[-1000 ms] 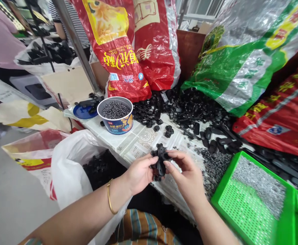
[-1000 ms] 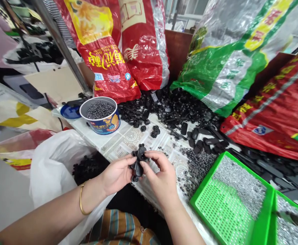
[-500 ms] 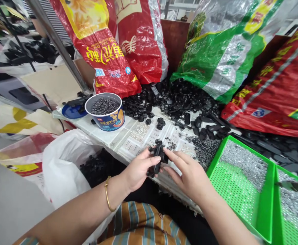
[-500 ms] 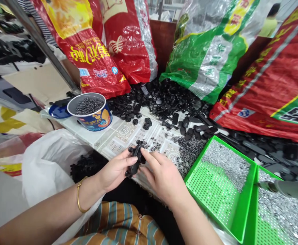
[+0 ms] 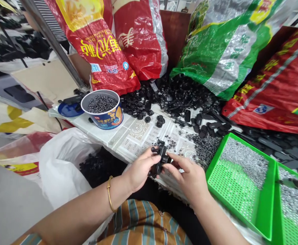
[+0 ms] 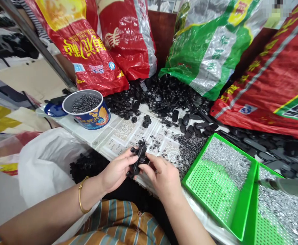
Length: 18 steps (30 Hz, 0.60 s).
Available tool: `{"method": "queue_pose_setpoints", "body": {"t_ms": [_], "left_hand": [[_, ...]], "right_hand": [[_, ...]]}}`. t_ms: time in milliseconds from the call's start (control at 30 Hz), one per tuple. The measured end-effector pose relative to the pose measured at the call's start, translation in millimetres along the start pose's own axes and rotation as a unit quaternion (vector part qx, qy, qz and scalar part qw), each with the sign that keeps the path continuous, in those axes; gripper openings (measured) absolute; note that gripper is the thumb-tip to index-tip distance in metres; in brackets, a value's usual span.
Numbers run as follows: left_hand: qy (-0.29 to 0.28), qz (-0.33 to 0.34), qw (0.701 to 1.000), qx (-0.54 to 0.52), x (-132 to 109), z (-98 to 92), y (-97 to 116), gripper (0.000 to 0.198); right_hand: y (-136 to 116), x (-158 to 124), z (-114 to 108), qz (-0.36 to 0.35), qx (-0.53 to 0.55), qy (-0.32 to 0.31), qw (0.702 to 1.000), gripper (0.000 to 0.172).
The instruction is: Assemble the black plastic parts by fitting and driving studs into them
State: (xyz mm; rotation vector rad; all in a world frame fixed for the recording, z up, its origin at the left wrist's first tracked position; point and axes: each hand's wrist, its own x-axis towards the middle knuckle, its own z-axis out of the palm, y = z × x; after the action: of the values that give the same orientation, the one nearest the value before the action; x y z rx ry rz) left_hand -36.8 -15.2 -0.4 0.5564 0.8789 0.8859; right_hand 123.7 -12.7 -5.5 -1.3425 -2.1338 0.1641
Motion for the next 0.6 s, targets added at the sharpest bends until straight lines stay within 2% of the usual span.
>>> {"method": "queue_pose_setpoints", "body": {"t_ms": [100, 200, 400, 467, 600], "left_hand": [[-0.001, -0.002, 1.000, -0.004, 1.1, 1.0, -1.3, 0.025], [-0.008, -0.019, 1.000, -0.017, 2.1, -0.3, -2.3, 0.025], [-0.016, -0.043, 0.998, -0.043, 4.1, -3.7, -1.1, 0.025], [-0.024, -0.044, 0.998, -0.035, 4.2, -3.4, -0.9, 0.022], [-0.023, -0.051, 0.998, -0.032, 4.2, -3.1, -2.7, 0.017]], "right_hand": [[-4.2, -4.8, 1.8, 0.019, -0.052, 0.007, 0.998, 0.035], [-4.0, -3.7, -2.0, 0.009, -0.069, -0.019, 0.997, 0.035], [8.7, 7.4, -14.7, -0.115, 0.006, -0.116, 0.986, 0.038], [13.2, 7.7, -15.2, -0.142, 0.012, -0.118, 0.983, 0.036], [15.7, 6.4, -14.0, -0.150, -0.015, -0.102, 0.983, 0.035]]}}
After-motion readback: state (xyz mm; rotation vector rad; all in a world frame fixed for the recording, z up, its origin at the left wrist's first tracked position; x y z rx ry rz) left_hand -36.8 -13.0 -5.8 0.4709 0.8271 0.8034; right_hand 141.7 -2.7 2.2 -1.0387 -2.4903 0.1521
